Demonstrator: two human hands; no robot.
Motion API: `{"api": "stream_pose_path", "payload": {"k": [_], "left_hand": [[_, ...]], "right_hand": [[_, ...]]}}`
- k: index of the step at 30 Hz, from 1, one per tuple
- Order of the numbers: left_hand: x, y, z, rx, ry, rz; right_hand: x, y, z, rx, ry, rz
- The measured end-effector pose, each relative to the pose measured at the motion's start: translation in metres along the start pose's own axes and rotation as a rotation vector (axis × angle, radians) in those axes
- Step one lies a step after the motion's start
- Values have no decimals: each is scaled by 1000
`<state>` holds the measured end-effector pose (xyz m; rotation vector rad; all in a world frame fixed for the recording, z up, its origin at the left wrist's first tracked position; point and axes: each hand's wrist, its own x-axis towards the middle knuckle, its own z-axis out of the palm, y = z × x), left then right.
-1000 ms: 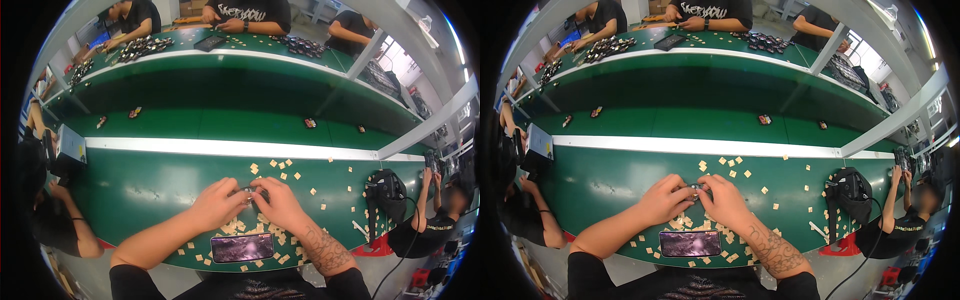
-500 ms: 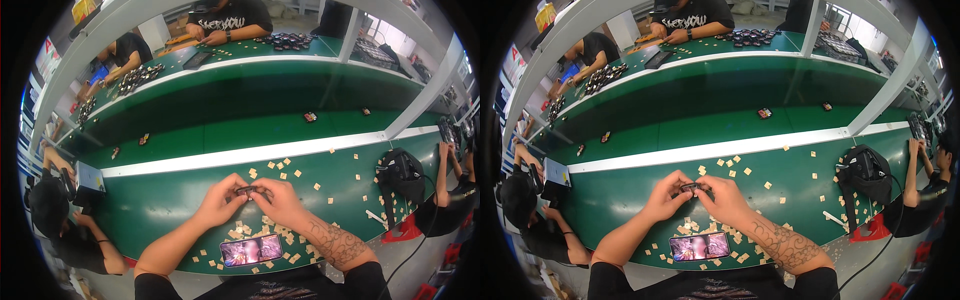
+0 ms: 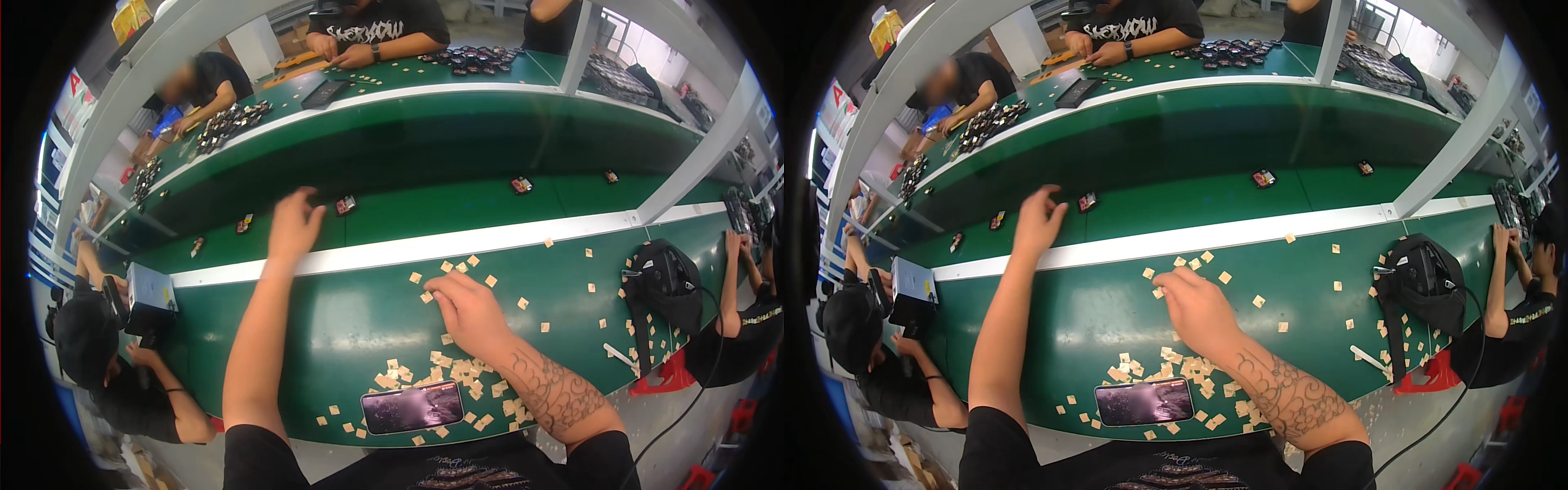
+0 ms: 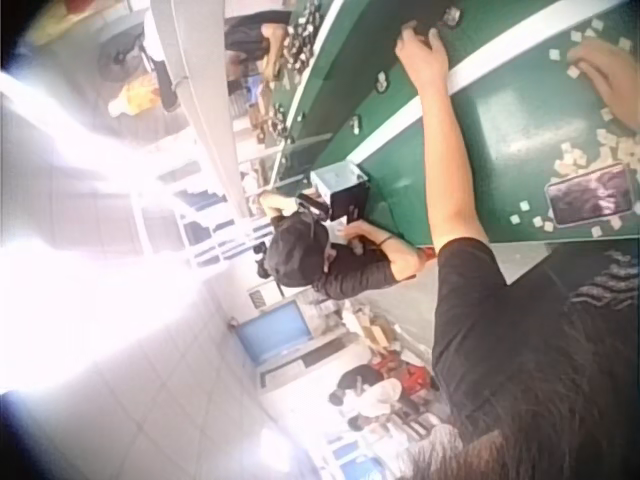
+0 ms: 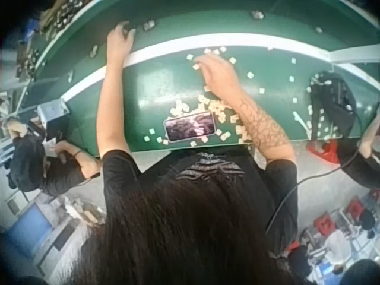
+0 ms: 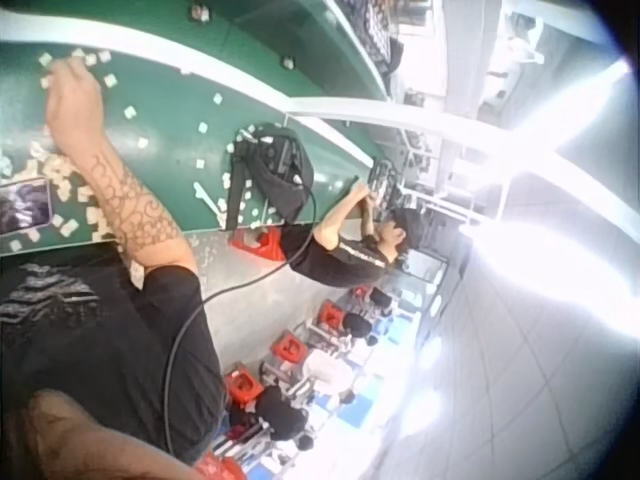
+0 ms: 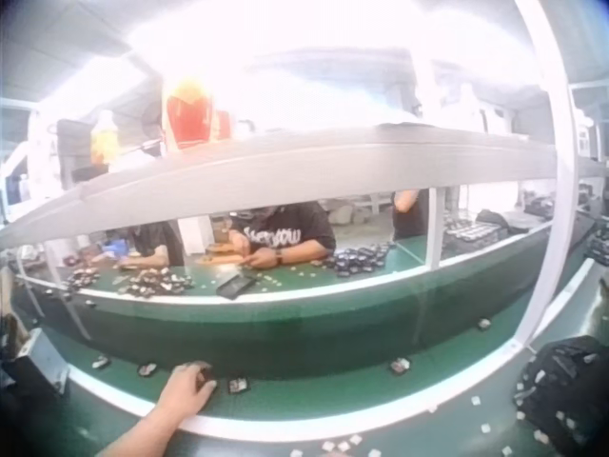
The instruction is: Assembling small electronic or mechanical components on a factory production line.
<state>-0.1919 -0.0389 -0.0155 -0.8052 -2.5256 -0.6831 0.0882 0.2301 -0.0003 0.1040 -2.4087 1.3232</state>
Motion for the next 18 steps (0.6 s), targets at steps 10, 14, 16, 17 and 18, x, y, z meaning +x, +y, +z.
{"api": "stream_pose_path", "payload": {"k": [10, 14, 16, 17, 18], "left_hand": [[-40, -104, -39, 318, 41, -397], [-37, -119, -51, 259, 132, -312], [-35, -100, -53, 210, 141, -318], [-33, -61, -52, 165, 75, -243], [-33, -20, -52, 120, 12, -168]], "right_hand": [[0, 0, 3, 57, -127, 26], [2, 1, 3, 59, -120, -30], [2, 0, 0, 45, -113, -75], [2, -1, -2, 70, -93, -35], [4, 0, -4, 94, -72, 2]]}}
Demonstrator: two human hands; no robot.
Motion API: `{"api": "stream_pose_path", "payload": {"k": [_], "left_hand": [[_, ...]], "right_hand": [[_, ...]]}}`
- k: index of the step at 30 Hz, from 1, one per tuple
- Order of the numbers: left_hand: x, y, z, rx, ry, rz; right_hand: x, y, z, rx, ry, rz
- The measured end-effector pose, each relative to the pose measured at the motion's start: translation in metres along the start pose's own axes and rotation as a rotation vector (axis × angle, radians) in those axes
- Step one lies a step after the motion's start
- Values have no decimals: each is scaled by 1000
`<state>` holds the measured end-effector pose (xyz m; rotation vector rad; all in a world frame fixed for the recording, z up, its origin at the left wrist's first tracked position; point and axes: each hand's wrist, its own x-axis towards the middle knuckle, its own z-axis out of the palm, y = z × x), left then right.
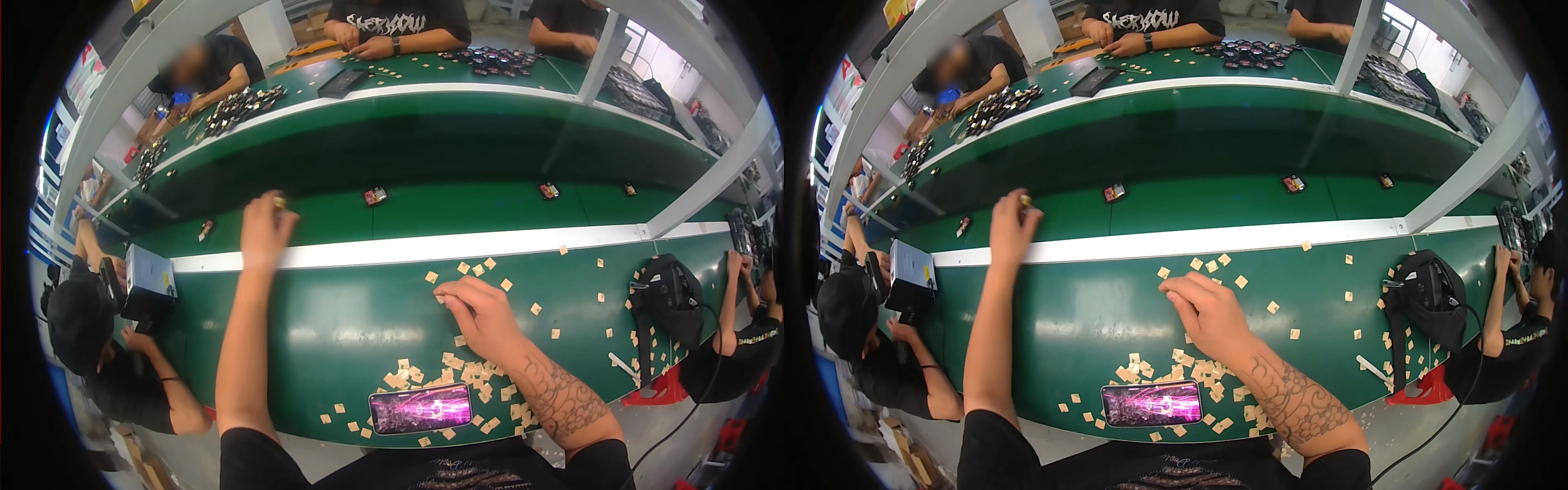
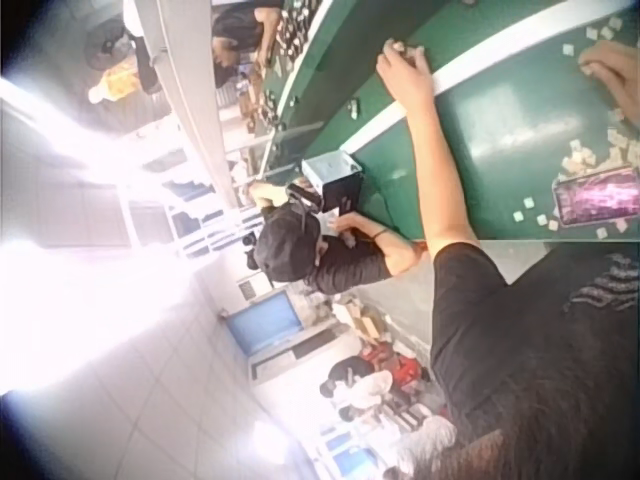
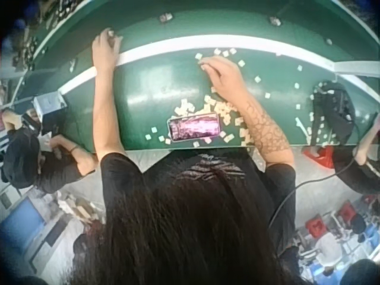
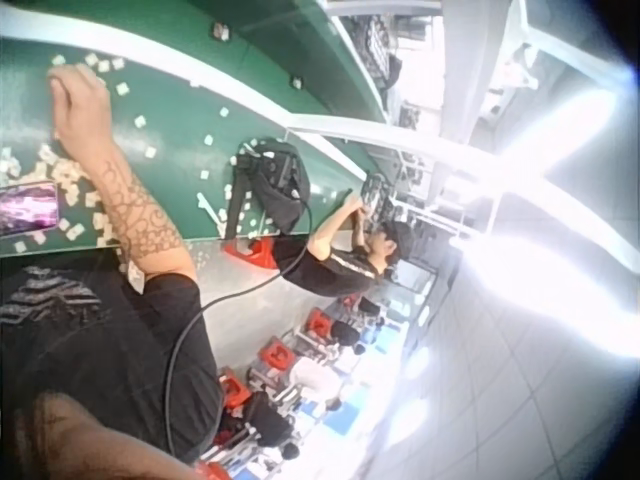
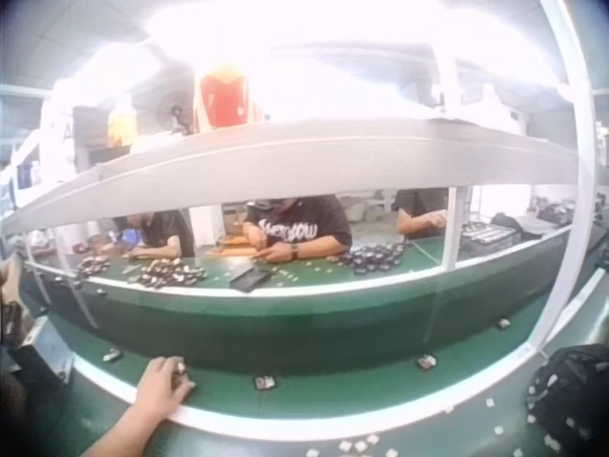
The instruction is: Assembling small electronic or mechanical components on a factory production line.
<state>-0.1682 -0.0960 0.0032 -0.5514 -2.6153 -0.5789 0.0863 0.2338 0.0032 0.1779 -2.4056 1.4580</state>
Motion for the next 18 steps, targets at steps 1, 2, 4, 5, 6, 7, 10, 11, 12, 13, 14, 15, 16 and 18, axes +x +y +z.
{"api": "stream_pose_path", "payload": {"k": [1, 2, 4, 5, 6, 7, 10, 11, 12, 13, 14, 15, 16, 18], "left_hand": [[-14, 39, -5, -69, -39, 164], [-34, 79, -8, -142, -78, 326], [-74, 134, -12, -211, -243, 445], [-90, 148, -12, -331, -302, 477], [-103, 158, -10, -378, -377, 481], [-107, 162, -10, -380, -405, 472], [-106, 162, -16, -449, -454, 422], [-106, 159, -16, -504, -488, 397], [-106, 154, -15, -517, -477, 389], [-107, 150, -14, -545, -491, 406], [-107, 147, -13, -573, -504, 424], [-108, 145, -12, -584, -499, 419], [-109, 144, -11, -579, -502, 440], [-109, 145, -12, -582, -503, 458]], "right_hand": [[1, -1, -2, -6, 1, 3], [0, -1, -4, -24, -19, 14], [0, -4, -3, -47, -56, 22], [0, -8, -1, -47, -60, -45], [1, -11, -1, -51, -68, -112], [2, -14, -2, -62, -86, -121], [-1, -20, -5, -74, -239, -100], [-2, -22, -5, -154, -281, -80], [-3, -26, -6, -240, -315, -60], [-3, -30, -6, -252, -327, -61], [-2, -35, -4, -344, -335, -68], [-3, -38, -1, -434, -340, -73], [-3, -40, 2, -442, -348, -71], [-4, -42, 8, -615, -386, -119]]}}
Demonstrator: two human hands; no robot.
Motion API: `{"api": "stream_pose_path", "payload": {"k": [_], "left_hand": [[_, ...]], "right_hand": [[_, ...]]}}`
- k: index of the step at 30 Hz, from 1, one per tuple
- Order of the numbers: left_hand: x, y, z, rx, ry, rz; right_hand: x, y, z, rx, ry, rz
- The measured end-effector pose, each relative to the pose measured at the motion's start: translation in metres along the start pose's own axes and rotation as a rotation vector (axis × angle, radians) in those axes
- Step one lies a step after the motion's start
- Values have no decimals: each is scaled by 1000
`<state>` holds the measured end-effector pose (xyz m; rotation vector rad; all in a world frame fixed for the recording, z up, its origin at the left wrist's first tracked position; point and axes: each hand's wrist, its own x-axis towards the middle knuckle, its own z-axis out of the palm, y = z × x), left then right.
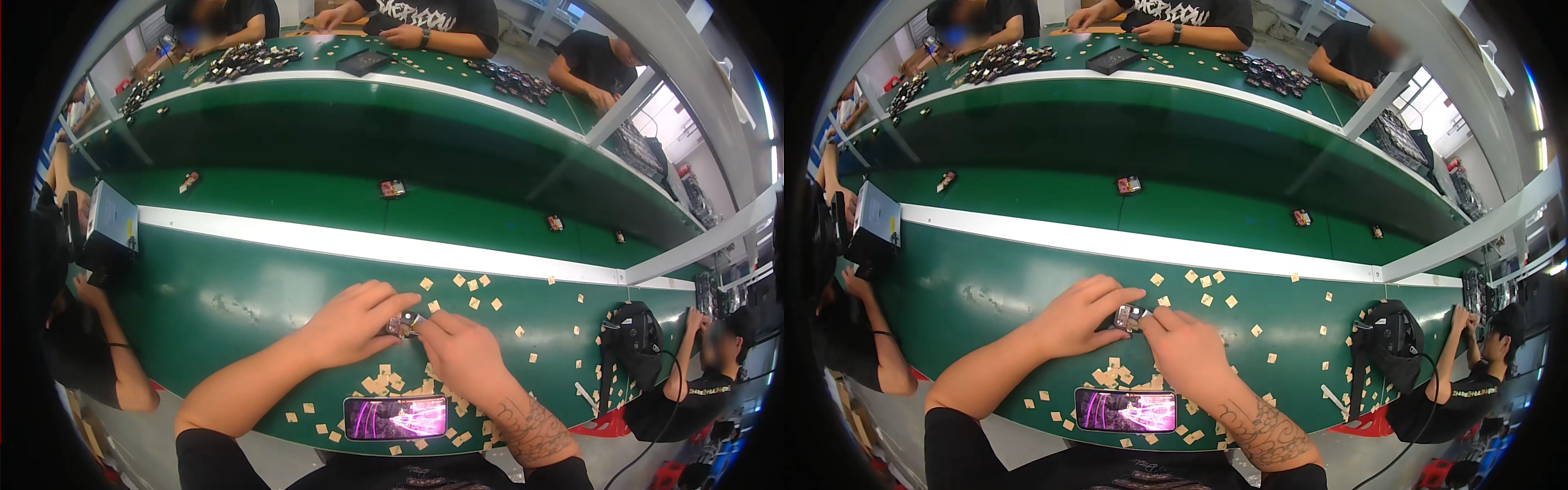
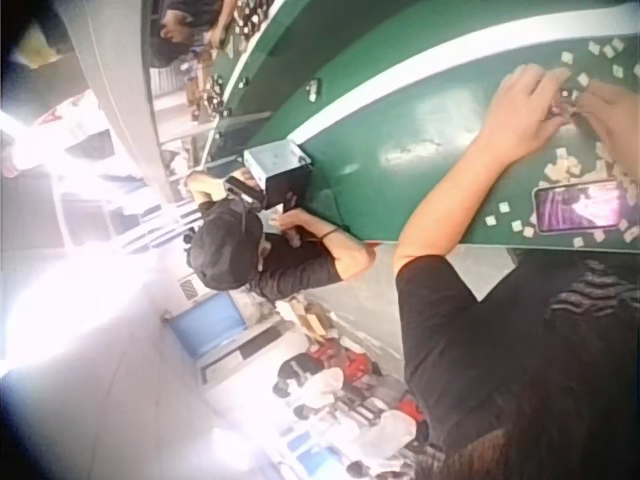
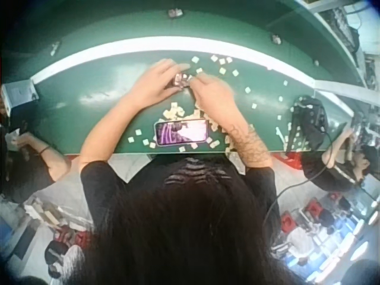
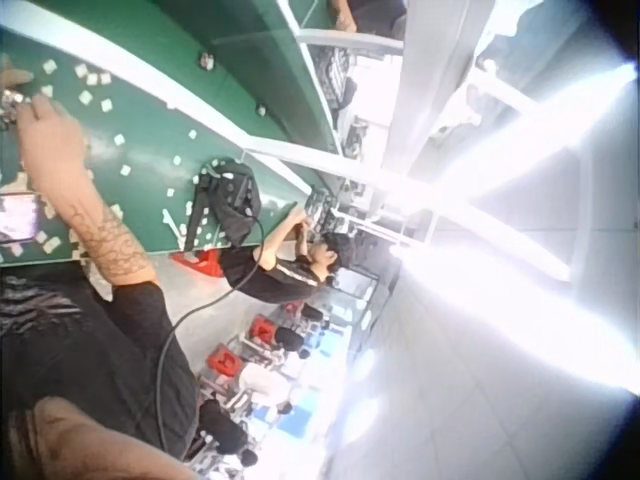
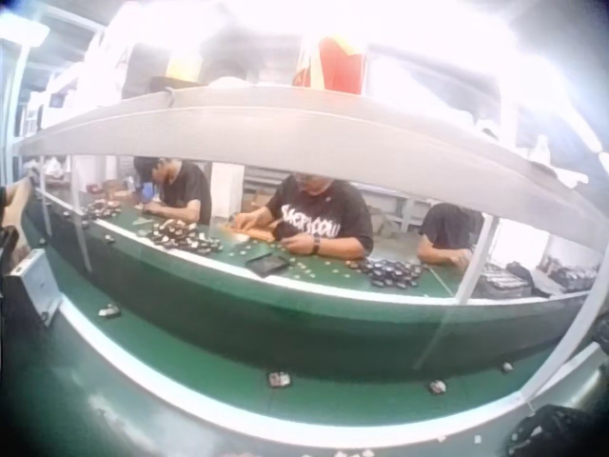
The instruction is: Assembling small electronic or mechanical components on a factory production line.
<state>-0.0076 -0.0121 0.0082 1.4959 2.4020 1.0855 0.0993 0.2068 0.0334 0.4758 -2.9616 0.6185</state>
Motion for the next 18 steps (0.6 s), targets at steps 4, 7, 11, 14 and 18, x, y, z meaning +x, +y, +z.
{"api": "stream_pose_path", "payload": {"k": [4, 7, 11, 14, 18], "left_hand": [[-1, 5, 0, 41, -19, 47], [-2, 7, 1, 18, 1, 45], [-1, 11, 1, 46, -25, 18], [-5, 9, 6, 185, -7, 154], [-3, 13, 3, 174, 30, 158]], "right_hand": [[2, -7, 5, -31, 3, 13], [2, -6, 9, 53, 89, 57], [0, -6, 4, 43, 73, 79], [-2, -11, 0, -31, 40, 72], [-1, -8, 6, 127, 90, 157]]}}
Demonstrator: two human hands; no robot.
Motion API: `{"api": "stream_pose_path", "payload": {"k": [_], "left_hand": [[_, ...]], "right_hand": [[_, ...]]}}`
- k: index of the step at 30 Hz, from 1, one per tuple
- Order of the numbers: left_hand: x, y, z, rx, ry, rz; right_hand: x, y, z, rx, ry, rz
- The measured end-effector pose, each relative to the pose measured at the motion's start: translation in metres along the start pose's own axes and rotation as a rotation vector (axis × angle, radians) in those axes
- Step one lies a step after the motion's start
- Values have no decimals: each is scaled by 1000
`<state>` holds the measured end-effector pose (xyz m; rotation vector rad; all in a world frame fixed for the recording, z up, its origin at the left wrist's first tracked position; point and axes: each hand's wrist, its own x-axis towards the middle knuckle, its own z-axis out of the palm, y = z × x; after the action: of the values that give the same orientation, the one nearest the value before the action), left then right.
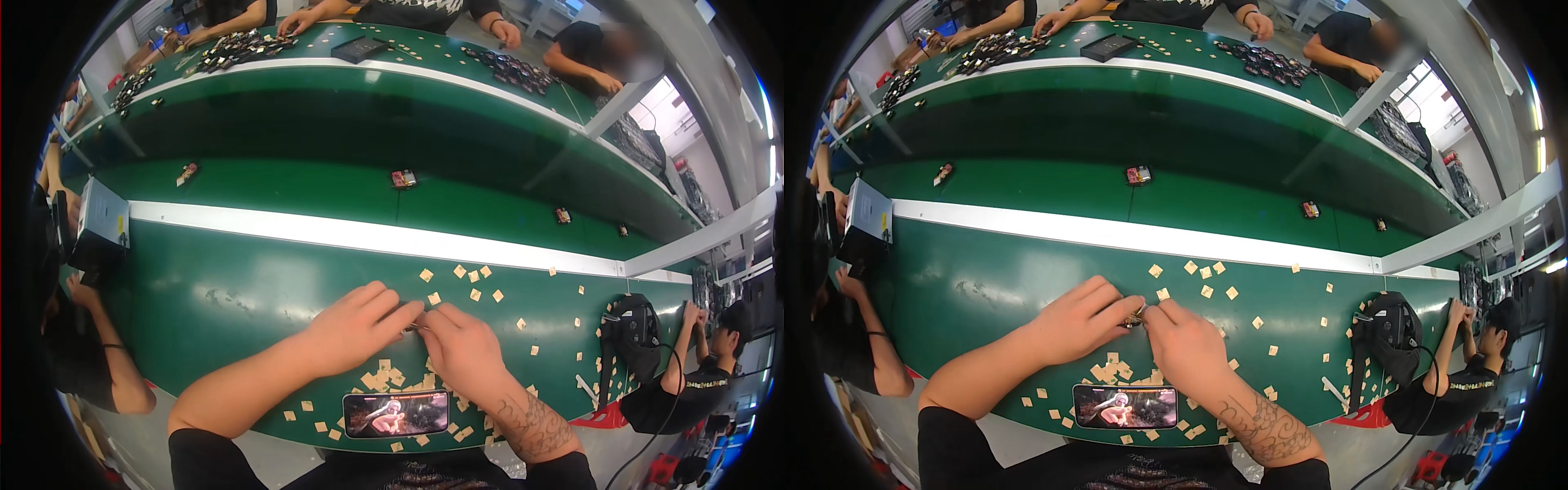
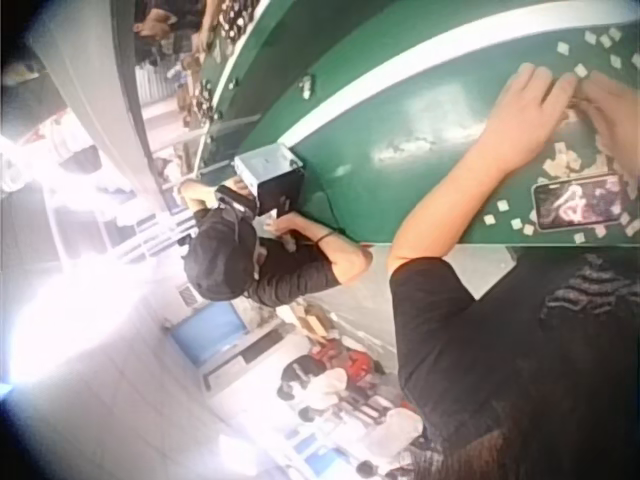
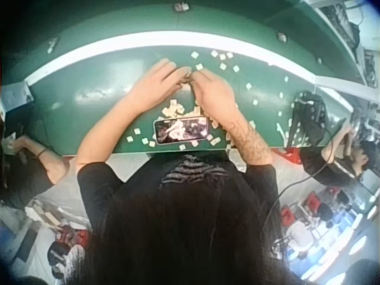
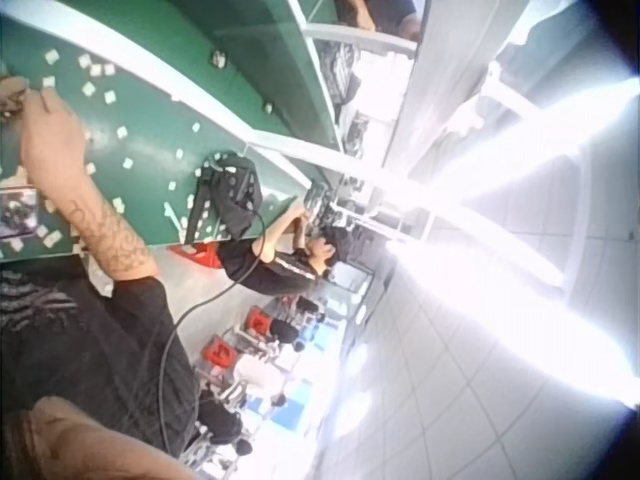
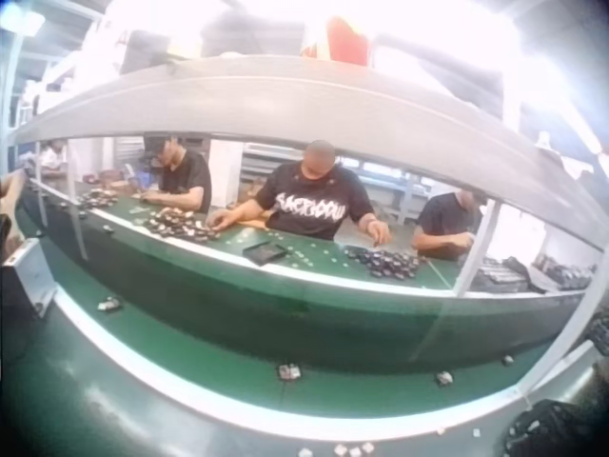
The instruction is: Assembling small electronic or mechanical components on a factory production line.
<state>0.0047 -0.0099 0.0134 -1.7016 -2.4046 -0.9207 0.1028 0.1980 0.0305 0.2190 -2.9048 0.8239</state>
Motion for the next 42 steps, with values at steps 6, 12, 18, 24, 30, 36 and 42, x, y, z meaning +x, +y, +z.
{"api": "stream_pose_path", "payload": {"k": [6, 12, 18, 24, 30, 36, 42], "left_hand": [[-1, -5, 1, -98, 0, -128], [0, -9, -6, -27, -20, -90], [-1, -17, -8, -73, -137, 4], [-1, -11, -6, 15, -121, 44], [-1, -6, -4, 13, -139, 21], [-3, -8, -3, 22, -159, 25], [-3, -6, -4, -60, -118, -23]], "right_hand": [[7, 26, 1, 463, 13, 63], [11, 35, -2, 281, 162, -46], [14, 42, -6, 32, 113, 72], [15, 40, -1, -22, 89, 169], [11, 29, -4, 215, -10, 70], [11, 25, 0, 251, -91, 10], [12, 25, -2, 392, -100, 51]]}}
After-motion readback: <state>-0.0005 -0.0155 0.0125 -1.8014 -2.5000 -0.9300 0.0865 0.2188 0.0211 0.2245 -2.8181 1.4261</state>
